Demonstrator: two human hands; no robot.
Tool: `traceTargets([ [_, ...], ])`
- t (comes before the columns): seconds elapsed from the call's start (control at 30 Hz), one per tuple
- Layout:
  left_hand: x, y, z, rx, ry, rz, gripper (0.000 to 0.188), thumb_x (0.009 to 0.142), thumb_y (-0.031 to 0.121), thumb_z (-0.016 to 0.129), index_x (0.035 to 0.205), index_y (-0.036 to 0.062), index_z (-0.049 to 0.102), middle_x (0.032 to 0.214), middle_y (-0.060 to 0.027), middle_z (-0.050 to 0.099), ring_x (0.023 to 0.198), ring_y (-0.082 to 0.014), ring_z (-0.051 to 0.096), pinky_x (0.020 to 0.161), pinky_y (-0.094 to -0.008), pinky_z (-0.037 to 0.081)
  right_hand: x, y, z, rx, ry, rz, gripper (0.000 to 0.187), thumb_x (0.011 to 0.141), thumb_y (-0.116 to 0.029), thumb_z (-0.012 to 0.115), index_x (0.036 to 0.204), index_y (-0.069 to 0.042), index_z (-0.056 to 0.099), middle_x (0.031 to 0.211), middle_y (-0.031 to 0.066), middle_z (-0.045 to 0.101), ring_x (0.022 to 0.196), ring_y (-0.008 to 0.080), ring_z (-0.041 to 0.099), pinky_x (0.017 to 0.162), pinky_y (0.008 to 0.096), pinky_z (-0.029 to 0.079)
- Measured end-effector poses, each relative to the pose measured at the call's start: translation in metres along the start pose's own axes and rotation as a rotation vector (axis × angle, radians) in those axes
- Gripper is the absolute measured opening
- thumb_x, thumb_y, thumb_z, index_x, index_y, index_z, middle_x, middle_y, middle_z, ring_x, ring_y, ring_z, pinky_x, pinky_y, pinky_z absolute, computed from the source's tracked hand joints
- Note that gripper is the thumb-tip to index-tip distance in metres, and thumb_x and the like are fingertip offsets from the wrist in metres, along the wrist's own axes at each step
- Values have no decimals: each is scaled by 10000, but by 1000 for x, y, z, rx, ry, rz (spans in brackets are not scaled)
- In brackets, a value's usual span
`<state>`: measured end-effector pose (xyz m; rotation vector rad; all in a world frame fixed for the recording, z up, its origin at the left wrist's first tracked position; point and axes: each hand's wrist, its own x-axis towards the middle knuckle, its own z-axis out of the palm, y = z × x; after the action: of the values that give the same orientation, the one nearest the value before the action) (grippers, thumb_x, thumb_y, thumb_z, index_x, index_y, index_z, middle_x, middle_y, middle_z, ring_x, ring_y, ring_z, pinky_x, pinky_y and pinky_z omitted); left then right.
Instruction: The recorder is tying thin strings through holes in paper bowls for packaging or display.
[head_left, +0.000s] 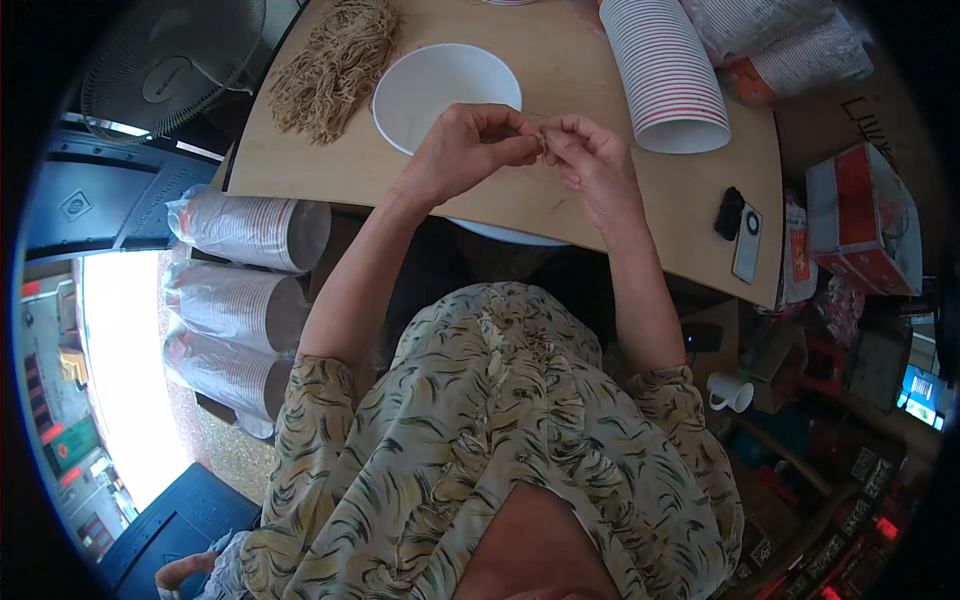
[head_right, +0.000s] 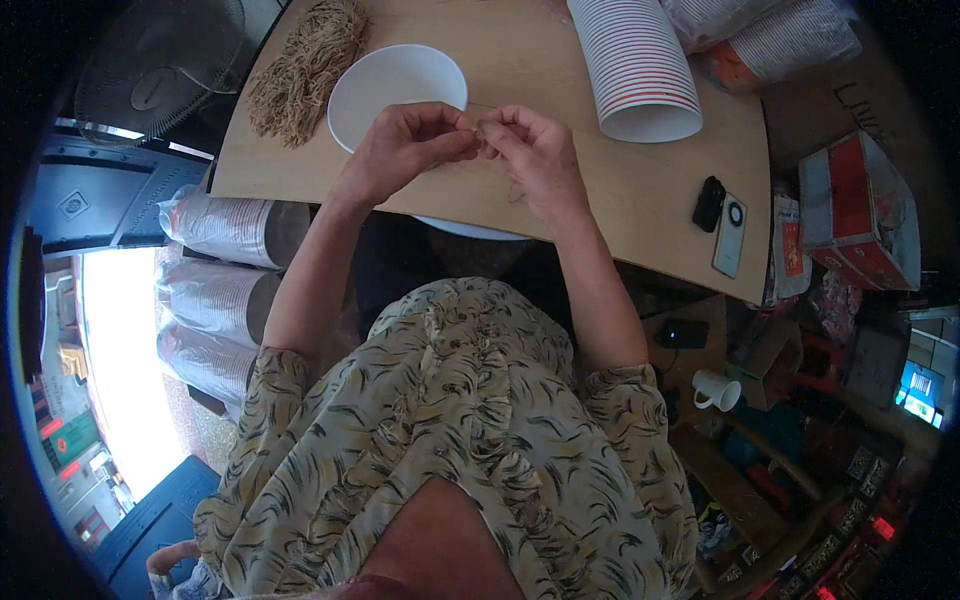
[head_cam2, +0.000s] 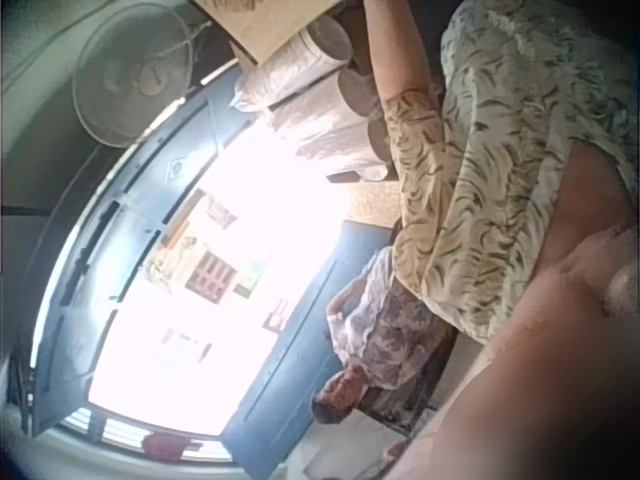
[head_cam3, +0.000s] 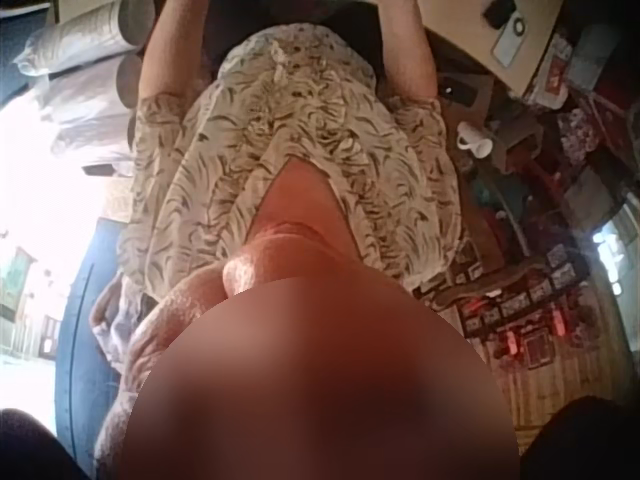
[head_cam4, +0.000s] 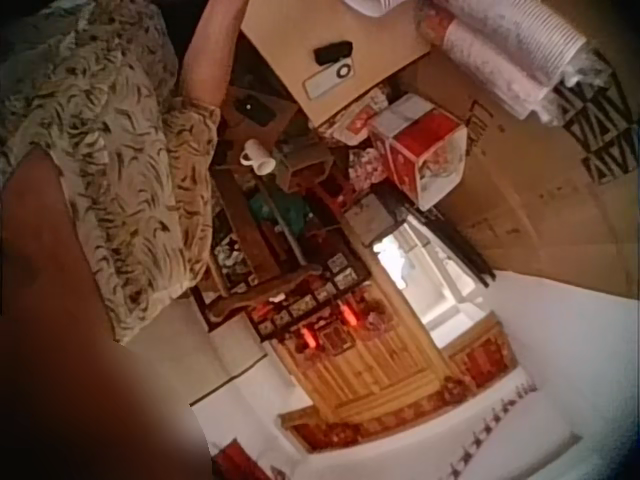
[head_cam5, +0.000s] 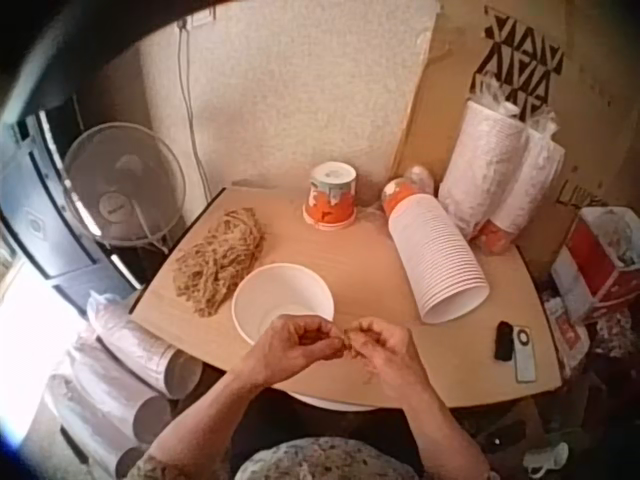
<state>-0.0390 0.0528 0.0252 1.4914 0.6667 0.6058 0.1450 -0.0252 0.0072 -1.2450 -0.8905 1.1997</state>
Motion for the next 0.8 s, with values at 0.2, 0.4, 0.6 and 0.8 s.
traceTargets([
  [0.2,0,-5,-2,16,-7,11,182,911,98,727,1007,-56,711,887,-90,746,831,-120,712,778,-262,579,-3,1,-3,136,-73,54,125,955,-85,681,1043,2,667,778,31,640,562,12,463,468,157,326],
  [0.4,-1,-2,0,-67,20,-7,174,886,50,730,1020,-57,703,882,-88,743,836,-122,715,776,-262,586,-4,1,-3,137,-113,63,128,937,-70,709,1044,-11,670,775,16,639,555,9,448,468,158,312],
  [0.6,-1,-6,-4,-7,-10,32,155,875,18,728,1004,-62,695,880,-86,744,834,-115,715,766,-257,589,-5,-1,-5,61,-145,76,111,936,-79,714,1020,-17,675,763,8,646,551,12,447,470,174,321],
  [0.8,-2,-6,-4,64,-15,33,120,873,0,722,984,-36,698,872,-76,745,831,-105,713,760,-253,587,-5,0,-9,-6,-194,52,120,938,-105,717,1025,-37,670,786,3,640,621,23,498,520,175,328],
])
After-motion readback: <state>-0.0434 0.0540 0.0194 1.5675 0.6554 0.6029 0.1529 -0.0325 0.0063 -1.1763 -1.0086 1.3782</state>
